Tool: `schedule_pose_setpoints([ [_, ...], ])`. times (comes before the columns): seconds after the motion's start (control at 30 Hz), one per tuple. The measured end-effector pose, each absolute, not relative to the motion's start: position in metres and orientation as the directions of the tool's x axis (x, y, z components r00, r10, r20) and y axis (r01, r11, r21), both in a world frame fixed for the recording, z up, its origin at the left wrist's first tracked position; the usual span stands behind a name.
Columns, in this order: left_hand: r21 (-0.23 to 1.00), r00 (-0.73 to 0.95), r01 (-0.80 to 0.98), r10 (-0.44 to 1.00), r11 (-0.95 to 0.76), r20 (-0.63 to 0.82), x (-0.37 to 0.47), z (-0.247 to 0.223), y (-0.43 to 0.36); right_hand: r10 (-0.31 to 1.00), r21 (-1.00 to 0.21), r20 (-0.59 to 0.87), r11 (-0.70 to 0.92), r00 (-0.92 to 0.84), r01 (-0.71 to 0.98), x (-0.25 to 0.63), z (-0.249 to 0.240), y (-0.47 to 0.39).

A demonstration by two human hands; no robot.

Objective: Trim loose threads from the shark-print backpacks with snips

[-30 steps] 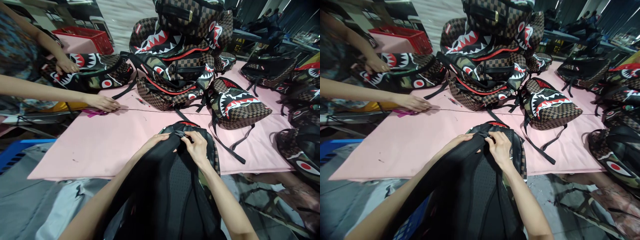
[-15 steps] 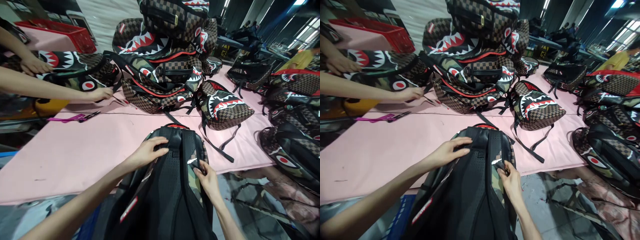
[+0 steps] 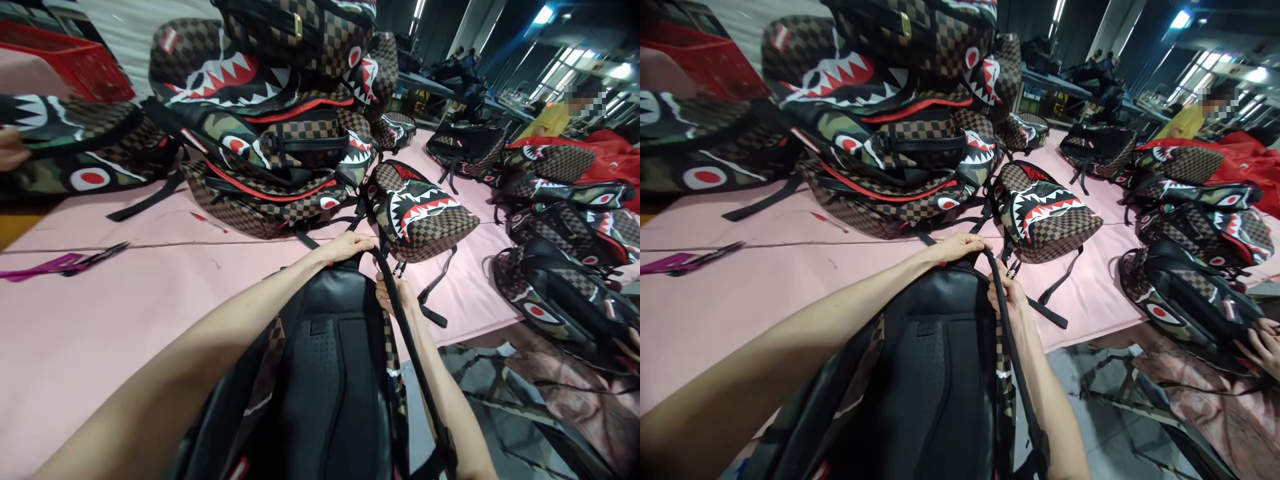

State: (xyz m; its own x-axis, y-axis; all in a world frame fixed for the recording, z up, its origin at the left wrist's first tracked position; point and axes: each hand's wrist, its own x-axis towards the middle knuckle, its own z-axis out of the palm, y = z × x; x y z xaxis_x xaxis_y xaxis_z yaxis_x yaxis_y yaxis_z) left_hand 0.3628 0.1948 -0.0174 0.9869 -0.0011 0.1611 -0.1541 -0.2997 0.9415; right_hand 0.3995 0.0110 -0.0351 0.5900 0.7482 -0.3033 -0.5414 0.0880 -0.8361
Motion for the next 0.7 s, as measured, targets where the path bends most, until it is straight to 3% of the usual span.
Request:
schedule_pose_setpoints([
  [0.23, 0.937, 1.0, -0.021, -0.007, -0.348, 0.02, 0.371, -0.016, 0.188, 0.722, -0.819, -0.493, -0.197, 0.485, -0.539, 0.395, -0.029, -0.031],
  [0.37, 0.916, 0.997, 0.073, 0.003, -0.394, -0.078, 0.372, -0.009, 0.183, 0.601, -0.739, -0.606, -0.183, 0.521, -0.648, 0.382, -0.03, -0.065],
  [0.43, 0.914, 0.995, 0.103, 0.032, -0.393, -0.099, 0.371, -0.006, 0.182, 0.658, -0.71, -0.589, -0.144, 0.469, -0.689, 0.373, -0.035, -0.077],
  [0.53, 0.917, 0.99, 0.14, 0.069, -0.374, -0.123, 0.37, -0.005, 0.181, 0.755, -0.593, -0.588, -0.157, 0.29, -0.79, 0.364, -0.043, -0.085],
  [0.7, 0.927, 0.986, 0.155, 0.104, -0.341, -0.127, 0.368, -0.007, 0.182, 0.782, -0.373, -0.612, -0.149, 0.122, -0.916, 0.363, -0.048, -0.084],
])
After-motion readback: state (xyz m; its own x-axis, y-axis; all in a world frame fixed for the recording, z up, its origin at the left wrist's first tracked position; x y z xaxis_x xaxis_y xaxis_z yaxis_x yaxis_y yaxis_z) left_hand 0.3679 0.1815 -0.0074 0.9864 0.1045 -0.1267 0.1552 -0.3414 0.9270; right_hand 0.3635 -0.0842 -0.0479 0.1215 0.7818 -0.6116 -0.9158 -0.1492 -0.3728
